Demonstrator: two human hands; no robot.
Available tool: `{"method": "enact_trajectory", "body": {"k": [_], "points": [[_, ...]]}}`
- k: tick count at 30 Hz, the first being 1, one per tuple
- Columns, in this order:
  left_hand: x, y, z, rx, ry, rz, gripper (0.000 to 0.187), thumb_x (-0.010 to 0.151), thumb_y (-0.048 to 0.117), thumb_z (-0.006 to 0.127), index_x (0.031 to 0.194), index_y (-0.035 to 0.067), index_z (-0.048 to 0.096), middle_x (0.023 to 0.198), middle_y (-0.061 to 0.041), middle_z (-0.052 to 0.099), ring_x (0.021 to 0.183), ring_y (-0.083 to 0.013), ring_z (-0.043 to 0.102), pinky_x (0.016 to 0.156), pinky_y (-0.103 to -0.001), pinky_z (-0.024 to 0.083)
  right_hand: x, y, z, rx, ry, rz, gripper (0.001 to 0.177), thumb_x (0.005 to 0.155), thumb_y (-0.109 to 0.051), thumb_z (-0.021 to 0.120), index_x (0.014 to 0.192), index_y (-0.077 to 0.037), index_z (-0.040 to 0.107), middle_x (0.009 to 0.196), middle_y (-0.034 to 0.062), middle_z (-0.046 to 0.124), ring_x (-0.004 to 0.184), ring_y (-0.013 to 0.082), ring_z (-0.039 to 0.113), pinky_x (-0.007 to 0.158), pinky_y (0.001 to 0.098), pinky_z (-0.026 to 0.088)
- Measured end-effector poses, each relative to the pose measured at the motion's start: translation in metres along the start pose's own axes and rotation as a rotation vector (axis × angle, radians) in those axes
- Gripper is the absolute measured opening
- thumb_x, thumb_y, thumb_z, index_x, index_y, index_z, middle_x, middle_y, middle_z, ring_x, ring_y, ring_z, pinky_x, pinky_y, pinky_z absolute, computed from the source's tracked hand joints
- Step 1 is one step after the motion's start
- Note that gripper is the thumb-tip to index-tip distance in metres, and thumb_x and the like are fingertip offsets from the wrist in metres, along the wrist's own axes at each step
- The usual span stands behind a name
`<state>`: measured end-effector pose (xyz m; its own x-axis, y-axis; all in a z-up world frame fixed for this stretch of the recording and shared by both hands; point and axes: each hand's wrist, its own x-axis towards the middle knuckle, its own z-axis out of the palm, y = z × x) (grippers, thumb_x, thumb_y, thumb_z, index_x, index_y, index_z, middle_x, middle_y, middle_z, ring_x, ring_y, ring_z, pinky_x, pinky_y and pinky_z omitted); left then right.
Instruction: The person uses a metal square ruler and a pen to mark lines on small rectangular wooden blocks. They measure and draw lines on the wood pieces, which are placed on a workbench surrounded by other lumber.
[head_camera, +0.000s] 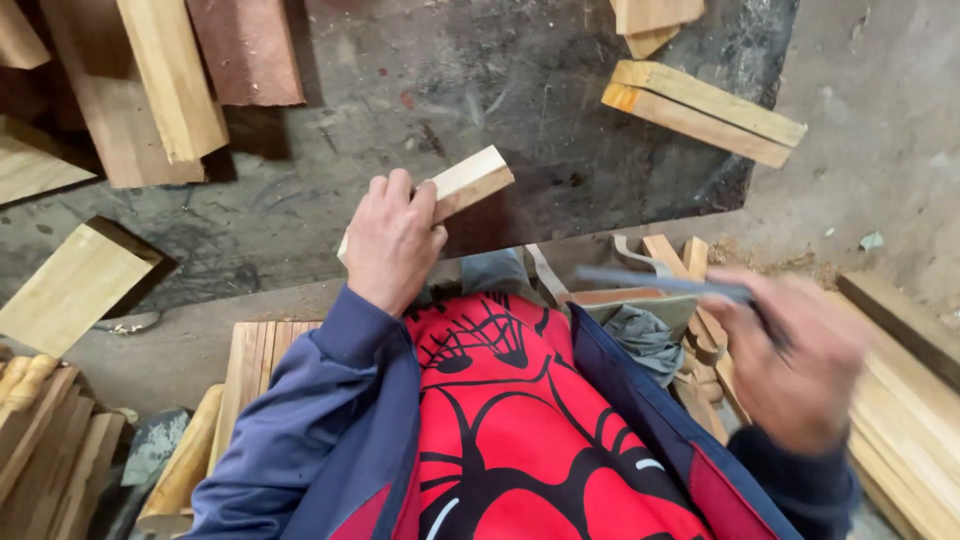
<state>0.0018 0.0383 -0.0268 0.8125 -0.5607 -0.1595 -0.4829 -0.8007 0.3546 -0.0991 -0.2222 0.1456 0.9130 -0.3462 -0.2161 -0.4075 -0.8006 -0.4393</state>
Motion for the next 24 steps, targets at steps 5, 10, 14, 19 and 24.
{"method": "enact_trajectory", "body": {"k": [5,10,14,19,24], "points": [[-0.005,-0.015,-0.010,-0.336,-0.100,-0.119,0.050,0.067,0.027,0.069,0.113,0.010,0.061,0.094,-0.010,0.054,0.086,-0.0315,0.052,0.071,-0.042,0.044,0.042,0.009,0.064,0.339,-0.161,-0.166,0.015,0.089,-0.019,0.061,0.092,-0.006,0.068,0.082,0.0119,0.053,0.078,0.0280,0.054,0.070,0.0376,0.045],[0.004,0.022,-0.077,-0.928,-0.116,-0.160,0.052,0.077,0.032,0.068,0.122,0.012,0.051,0.111,-0.015,0.056,0.104,-0.0380,0.052,0.088,-0.044,0.040,0.056,-0.015,0.128,0.709,-0.193,0.008,0.008,0.086,-0.012,0.063,0.079,-0.009,0.067,0.064,0.0059,0.061,0.063,0.0110,0.056,0.059,0.0272,0.049],[0.008,0.021,-0.045,-0.879,0.119,-0.208,0.011,0.088,0.019,0.063,0.096,0.016,0.068,0.085,-0.005,0.066,0.082,-0.0212,0.065,0.075,-0.030,0.048,0.062,-0.031,0.165,1.105,-0.157,0.180,0.012,0.083,-0.018,0.067,0.076,-0.008,0.068,0.058,-0.0013,0.060,0.061,0.0013,0.048,0.055,0.0169,0.044],[0.003,-0.008,-0.005,-0.771,0.258,-0.296,0.010,0.090,0.019,0.063,0.096,0.015,0.069,0.074,-0.007,0.063,0.072,-0.0159,0.061,0.069,-0.028,0.047,0.057,-0.001,0.194,0.947,0.006,0.154,0.011,0.086,-0.017,0.065,0.096,-0.013,0.069,0.072,0.0047,0.066,0.072,0.0074,0.060,0.065,0.0237,0.050],[0.005,-0.006,0.000,-0.650,0.269,-0.182,0.008,0.088,0.015,0.066,0.094,0.014,0.071,0.072,-0.011,0.060,0.068,-0.0245,0.060,0.064,-0.031,0.046,0.063,0.007,0.204,0.882,-0.062,0.094,0.016,0.082,-0.012,0.068,0.097,-0.017,0.069,0.081,0.0086,0.068,0.080,0.0138,0.063,0.071,0.0270,0.049]]}}
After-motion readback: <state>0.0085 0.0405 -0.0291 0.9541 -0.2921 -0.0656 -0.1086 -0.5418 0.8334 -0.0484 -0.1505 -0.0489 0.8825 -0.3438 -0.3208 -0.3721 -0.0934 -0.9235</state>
